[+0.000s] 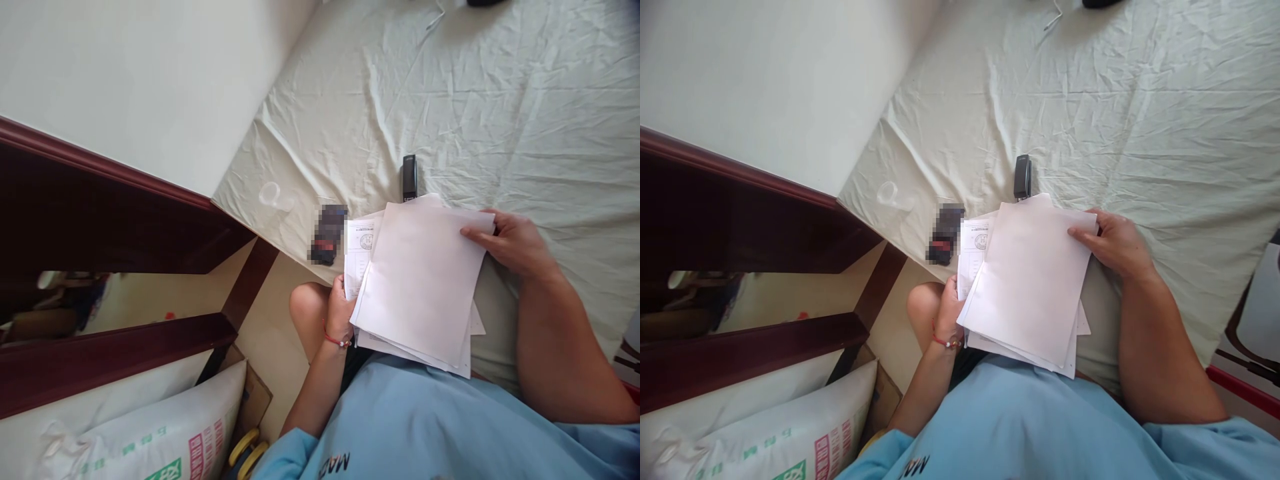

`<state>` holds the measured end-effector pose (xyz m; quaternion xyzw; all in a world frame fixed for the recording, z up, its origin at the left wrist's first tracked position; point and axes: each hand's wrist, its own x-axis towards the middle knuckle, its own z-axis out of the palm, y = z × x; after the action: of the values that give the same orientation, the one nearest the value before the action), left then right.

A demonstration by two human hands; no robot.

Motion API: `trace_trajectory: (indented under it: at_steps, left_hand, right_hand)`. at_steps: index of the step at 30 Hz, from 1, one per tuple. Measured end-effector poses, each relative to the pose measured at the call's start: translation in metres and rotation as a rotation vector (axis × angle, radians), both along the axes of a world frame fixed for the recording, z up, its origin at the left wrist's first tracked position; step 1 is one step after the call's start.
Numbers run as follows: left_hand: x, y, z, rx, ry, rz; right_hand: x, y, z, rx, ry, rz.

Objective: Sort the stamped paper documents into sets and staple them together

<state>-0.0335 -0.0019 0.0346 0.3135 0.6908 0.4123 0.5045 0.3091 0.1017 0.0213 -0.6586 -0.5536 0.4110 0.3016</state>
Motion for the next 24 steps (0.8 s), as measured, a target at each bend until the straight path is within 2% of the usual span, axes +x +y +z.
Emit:
trace_trajectory:
  at_steps: [7, 11, 14, 18, 21, 24]
  left_hand:
    - [-0.005, -0.005, -0.004, 0.040, -0.004, -0.073]
    - [-0.010, -0.008, -0.003, 0.100, 0.018, -0.119]
    - [-0.010, -0.006, 0.001, 0.124, -0.001, -0.121]
    - [-0.005, -0.001, 0.000, 0.059, -0.152, -0.079]
    - [-0.004, 0.003, -0.004, -0.003, -0.152, -0.063]
    - [-0.004, 0.005, -0.005, -0.017, -0.155, -0.080]
  right_hand:
    - [-0.001, -0.001, -0.007, 0.017, 0.119, -0.124]
    - [-0.002, -0.003, -0.002, 0.067, 0.226, -0.163]
    - [-0.005, -0.006, 0.005, 0.028, 0.416, -0.237]
    - [-0.010, -0.006, 0.014, -0.021, 0.690, -0.296]
    - [-0.010, -0.005, 0.018, 0.023, 0.802, -0.352]
    - [-0.006, -0.005, 0.022, 0.044, 0.868, -0.476]
